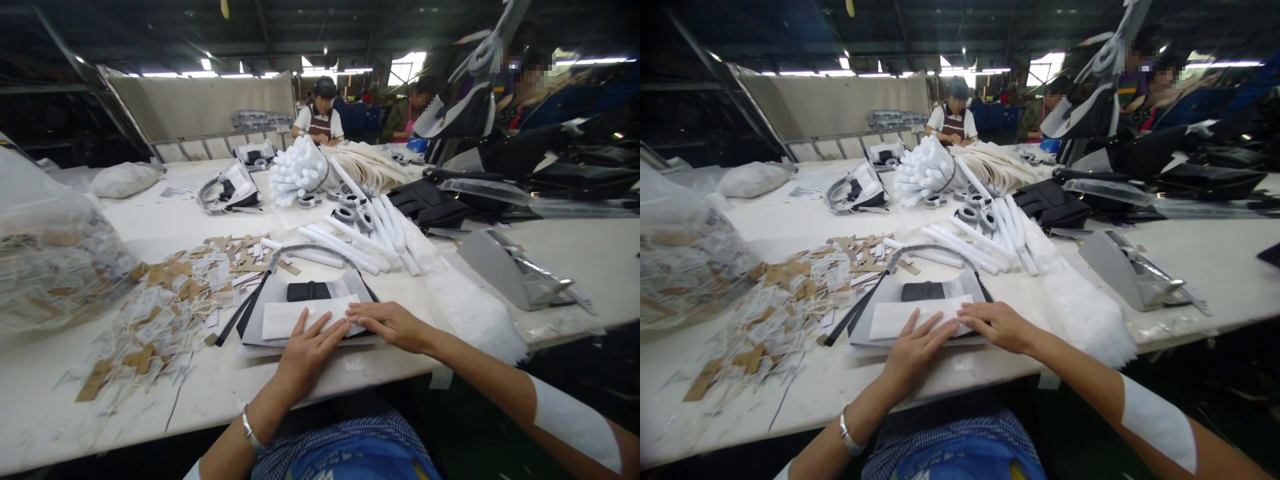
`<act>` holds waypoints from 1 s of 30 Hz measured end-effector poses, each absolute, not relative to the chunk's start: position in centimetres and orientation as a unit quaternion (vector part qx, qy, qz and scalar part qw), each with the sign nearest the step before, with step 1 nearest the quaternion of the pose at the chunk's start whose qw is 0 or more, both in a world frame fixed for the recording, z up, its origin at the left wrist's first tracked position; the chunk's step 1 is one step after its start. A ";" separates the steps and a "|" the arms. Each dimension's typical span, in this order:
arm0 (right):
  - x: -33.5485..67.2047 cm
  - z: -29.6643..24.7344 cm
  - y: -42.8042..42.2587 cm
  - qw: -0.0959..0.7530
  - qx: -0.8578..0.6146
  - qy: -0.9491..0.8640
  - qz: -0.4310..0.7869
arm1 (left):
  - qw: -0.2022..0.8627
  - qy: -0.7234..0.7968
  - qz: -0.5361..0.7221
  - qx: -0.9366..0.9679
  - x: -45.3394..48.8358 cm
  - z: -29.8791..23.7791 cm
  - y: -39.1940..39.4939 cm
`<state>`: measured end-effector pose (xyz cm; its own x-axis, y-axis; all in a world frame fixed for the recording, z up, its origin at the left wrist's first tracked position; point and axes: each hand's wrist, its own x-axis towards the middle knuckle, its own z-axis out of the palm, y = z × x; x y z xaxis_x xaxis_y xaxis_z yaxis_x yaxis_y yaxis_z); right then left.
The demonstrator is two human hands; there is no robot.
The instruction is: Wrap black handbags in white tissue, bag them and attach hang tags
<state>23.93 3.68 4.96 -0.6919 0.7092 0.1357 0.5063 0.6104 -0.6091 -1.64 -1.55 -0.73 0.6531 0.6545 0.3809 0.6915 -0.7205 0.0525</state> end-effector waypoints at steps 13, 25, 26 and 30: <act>17.8 3.4 10.4 -0.002 -0.406 -0.913 0.027 | 0.070 -0.367 -0.201 -0.905 -1.5 -1.0 -1.3; 21.8 4.0 9.2 0.055 -0.354 -0.924 0.130 | 0.035 -0.377 -0.190 -0.906 -1.6 -1.1 -1.5; 22.4 4.2 8.2 0.083 -0.352 -0.923 0.129 | 0.031 -0.377 -0.187 -0.907 -1.7 -1.0 -1.5; 24.7 3.9 1.6 0.262 -0.364 -0.890 0.077 | 0.025 -0.379 -0.173 -0.908 -1.7 -0.6 -1.5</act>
